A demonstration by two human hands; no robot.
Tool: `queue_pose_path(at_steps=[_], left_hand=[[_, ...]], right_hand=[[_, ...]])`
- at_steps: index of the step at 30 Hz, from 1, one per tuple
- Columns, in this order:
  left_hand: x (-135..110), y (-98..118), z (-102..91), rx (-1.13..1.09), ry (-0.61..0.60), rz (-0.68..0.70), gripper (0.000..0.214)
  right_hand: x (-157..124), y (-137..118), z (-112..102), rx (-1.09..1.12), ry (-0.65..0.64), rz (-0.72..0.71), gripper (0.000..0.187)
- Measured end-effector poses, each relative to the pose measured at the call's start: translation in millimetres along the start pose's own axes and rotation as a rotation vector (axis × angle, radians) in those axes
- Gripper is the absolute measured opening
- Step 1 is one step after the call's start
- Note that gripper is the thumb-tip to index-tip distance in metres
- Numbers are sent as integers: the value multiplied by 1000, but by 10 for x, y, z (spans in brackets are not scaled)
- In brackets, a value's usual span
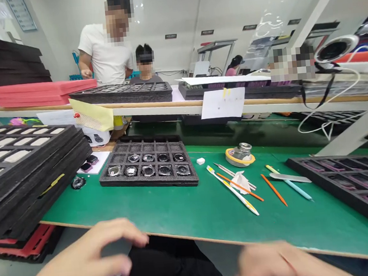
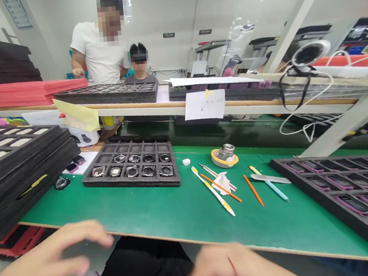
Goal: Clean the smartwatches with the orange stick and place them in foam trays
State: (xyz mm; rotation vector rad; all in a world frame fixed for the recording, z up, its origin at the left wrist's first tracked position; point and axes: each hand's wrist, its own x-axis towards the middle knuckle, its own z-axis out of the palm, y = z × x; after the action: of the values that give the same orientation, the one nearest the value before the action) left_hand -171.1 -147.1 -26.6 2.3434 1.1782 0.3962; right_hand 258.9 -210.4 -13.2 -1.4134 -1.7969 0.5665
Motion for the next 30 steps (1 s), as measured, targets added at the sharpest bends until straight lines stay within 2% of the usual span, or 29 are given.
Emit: queue_pose_path(at_steps=[2, 3, 5, 9, 13, 19, 24, 30], left_hand=[[596, 229, -128, -48, -10, 13, 27], [855, 307, -146, -54, 24, 54, 26], [1257, 366, -112, -33, 121, 107, 23], [1719, 211, -2, 94, 310, 65, 23], [2060, 58, -64, 124, 313, -27, 22], [2389, 9, -221, 102, 215, -114, 23], [2440, 5, -255, 61, 135, -111, 11], [2443, -19, -281, 60, 120, -50, 6]], right_hand=[[373, 21, -8, -11, -174, -4, 26], [577, 55, 20, -40, -177, 7, 28], [975, 167, 126, -116, -102, -4, 33], [1600, 477, 365, -234, 17, 69, 34], [1957, 705, 470, -291, 55, 135, 25], [2074, 782, 471, -238, 17, 105, 29], [1991, 731, 456, -170, 19, 33, 39], [1849, 581, 386, -86, -32, -19, 41]])
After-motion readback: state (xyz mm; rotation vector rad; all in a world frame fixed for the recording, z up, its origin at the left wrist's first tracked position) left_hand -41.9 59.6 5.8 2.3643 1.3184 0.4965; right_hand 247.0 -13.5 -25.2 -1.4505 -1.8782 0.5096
